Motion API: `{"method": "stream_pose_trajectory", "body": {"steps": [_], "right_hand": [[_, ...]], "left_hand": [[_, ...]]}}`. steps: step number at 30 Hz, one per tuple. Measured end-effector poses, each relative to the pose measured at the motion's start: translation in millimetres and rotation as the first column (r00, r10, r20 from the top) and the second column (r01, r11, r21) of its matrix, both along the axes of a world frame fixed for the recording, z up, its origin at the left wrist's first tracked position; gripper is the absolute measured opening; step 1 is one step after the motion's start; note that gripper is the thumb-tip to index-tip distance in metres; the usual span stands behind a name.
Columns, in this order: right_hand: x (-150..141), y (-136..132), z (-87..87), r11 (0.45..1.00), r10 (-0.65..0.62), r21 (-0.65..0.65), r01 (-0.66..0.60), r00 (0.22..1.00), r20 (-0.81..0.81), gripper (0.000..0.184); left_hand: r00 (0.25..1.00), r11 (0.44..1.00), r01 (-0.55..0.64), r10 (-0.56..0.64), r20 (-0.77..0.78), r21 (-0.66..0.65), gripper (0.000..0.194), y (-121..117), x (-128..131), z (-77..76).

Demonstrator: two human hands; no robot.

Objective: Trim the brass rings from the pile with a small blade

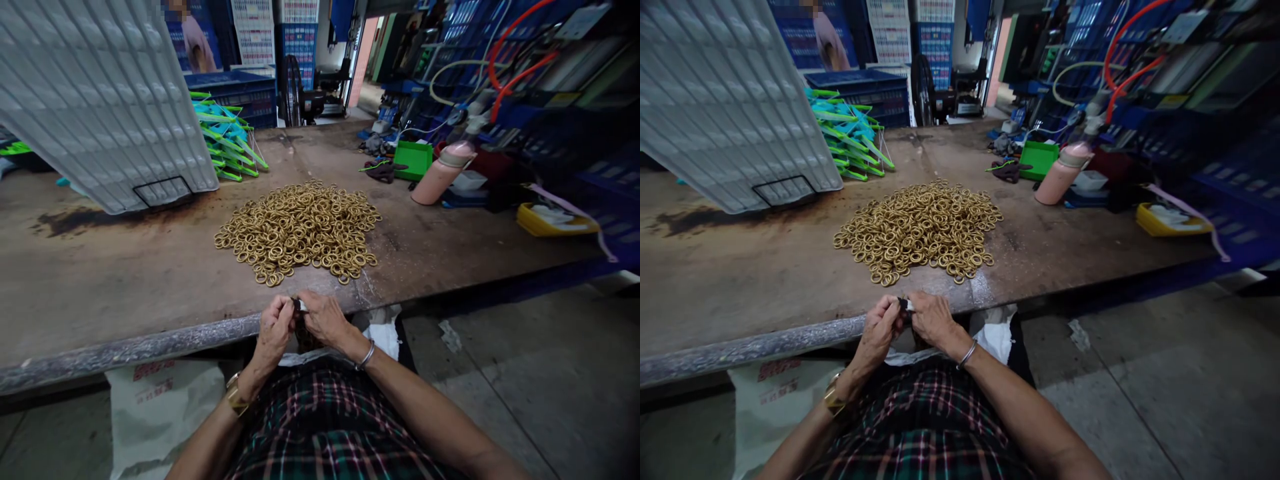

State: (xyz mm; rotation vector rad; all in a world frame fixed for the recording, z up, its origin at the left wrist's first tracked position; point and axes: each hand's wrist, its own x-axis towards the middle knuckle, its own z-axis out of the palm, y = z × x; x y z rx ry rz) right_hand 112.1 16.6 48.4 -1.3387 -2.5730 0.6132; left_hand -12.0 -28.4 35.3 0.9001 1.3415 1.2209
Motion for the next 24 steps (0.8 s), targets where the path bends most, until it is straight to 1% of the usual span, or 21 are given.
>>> {"method": "stream_pose_trajectory", "body": {"steps": [3,6,9,11,12,13,15,18,21,24], "right_hand": [[-1,0,1.2,0.998,0.044,-0.041,-0.042,0.998,0.039,0.026],[-2,3,0.4,0.998,0.035,-0.061,-0.029,0.994,0.102,0.025],[-2,15,-2.9,0.999,-0.037,-0.027,0.041,0.989,0.142,0.026],[-3,27,-5.6,0.995,-0.098,0.028,0.095,0.987,0.129,0.026],[-4,34,-6.9,0.991,-0.128,0.062,0.122,0.986,0.108,0.026],[-5,41,-8.0,0.984,-0.157,0.097,0.149,0.984,0.079,0.026],[-9,54,-9.7,0.97,-0.201,0.149,0.194,0.979,0.027,0.028],[-18,67,-11.1,0.952,-0.253,0.18,0.247,0.967,0.015,0.028],[-25,73,-12.5,0.948,-0.267,0.19,0.254,0.963,0.045,0.023],[-26,76,-14.4,0.952,-0.258,0.186,0.245,0.965,0.053,0.021]], "left_hand": [[1.0,1.0,-0.002,0.002,-0.015,0.017,0.038,-2,-1,-1.8],[1.0,1.0,0.009,-0.009,0.017,0.002,0.039,-8,-1,0.8],[0.992,0.997,0.071,-0.07,0.101,-0.004,0.036,-18,2,9.2],[0.973,0.993,0.119,-0.118,0.201,0.007,0.033,-22,4,14.9],[0.957,0.992,0.123,-0.12,0.265,0.004,0.032,-22,4,17.0],[0.937,0.994,0.109,-0.1,0.336,-0.009,0.032,-22,4,18.4],[0.887,0.997,0.056,-0.022,0.461,-0.06,0.033,-18,2,19.5],[0.827,0.992,-0.017,0.084,0.556,-0.125,0.03,-11,-5,19.2],[0.763,0.986,-0.016,0.118,0.635,-0.164,0.024,-7,-10,17.6],[0.68,0.976,0.022,0.143,0.719,-0.215,0.026,-3,-13,13.6]]}}
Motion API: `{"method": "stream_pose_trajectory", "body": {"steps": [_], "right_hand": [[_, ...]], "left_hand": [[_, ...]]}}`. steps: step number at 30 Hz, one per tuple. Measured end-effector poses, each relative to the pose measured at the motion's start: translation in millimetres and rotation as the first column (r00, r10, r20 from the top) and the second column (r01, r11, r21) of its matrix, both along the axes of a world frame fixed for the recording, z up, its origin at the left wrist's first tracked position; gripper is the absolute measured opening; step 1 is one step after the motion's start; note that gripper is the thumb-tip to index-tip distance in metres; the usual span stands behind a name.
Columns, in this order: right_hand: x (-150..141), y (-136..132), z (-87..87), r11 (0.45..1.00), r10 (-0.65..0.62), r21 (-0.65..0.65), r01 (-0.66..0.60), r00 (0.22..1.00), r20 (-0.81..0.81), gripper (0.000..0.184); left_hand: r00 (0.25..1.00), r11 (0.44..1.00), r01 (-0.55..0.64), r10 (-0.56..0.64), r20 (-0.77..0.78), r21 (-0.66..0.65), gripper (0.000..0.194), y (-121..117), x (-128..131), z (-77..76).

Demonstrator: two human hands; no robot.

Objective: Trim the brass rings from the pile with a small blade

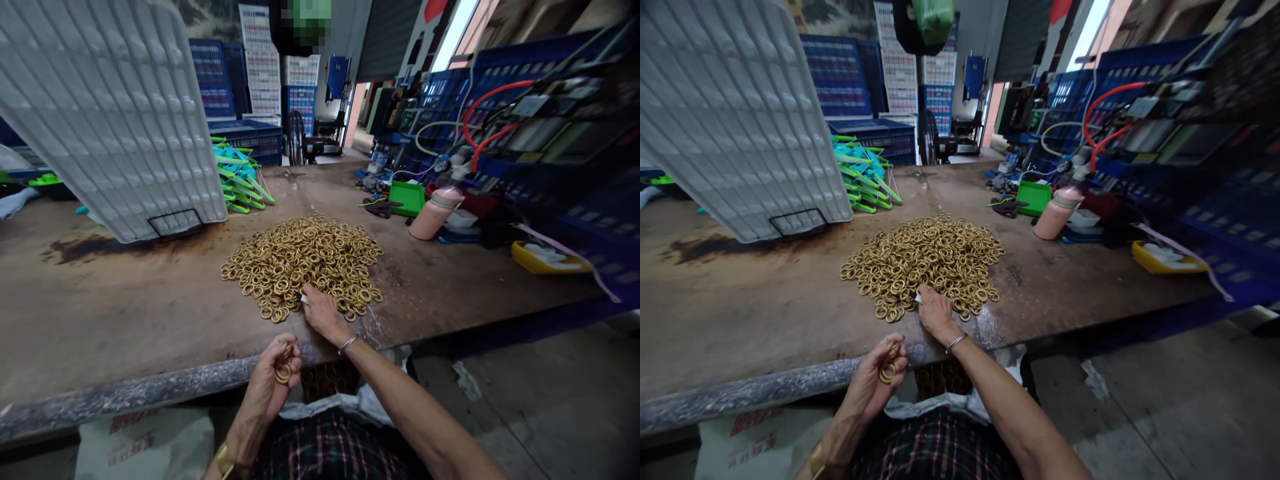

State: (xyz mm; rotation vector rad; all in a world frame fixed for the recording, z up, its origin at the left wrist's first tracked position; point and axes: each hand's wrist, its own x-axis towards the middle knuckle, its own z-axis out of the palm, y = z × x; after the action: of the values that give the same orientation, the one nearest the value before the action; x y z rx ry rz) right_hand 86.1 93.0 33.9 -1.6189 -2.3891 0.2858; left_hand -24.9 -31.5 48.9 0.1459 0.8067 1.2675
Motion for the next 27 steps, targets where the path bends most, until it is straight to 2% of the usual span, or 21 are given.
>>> {"method": "stream_pose_trajectory", "body": {"steps": [4,8,12,16,21,25,27], "right_hand": [[8,4,-3.2,0.999,0.047,-0.002,-0.047,0.994,-0.101,0.021],[20,2,-7.7,0.991,0.123,-0.005,-0.13,0.945,-0.305,0.021],[32,-7,-10.2,0.979,0.187,0.002,-0.204,0.892,-0.413,0.018],[40,-12,-10.4,0.975,0.211,0.028,-0.218,0.894,-0.396,0.02],[41,-9,-11.0,0.971,0.22,0.002,-0.239,0.887,-0.405,0.022],[40,-6,-10.7,0.986,0.11,-0.058,-0.158,0.865,-0.489,0.029],[39,-5,-10.1,0.989,0.095,-0.054,-0.141,0.859,-0.503,0.03]], "left_hand": [[0.999,0.998,-0.014,0.016,0.028,-0.055,0.027,7,-1,-3.9],[0.988,1.0,-0.013,0.012,-0.152,0.0,0.029,16,2,-1.7],[0.888,0.994,0.006,0.044,-0.457,0.109,0.035,28,7,-2.3],[0.76,0.991,0.063,0.031,-0.649,0.121,0.037,40,13,-6.0],[0.673,0.989,0.096,0.02,-0.739,0.115,0.034,49,17,-8.8],[0.648,0.988,0.11,0.014,-0.762,0.112,0.034,53,18,-7.7],[0.628,0.987,0.113,0.017,-0.778,0.113,0.034,55,19,-5.5]]}}
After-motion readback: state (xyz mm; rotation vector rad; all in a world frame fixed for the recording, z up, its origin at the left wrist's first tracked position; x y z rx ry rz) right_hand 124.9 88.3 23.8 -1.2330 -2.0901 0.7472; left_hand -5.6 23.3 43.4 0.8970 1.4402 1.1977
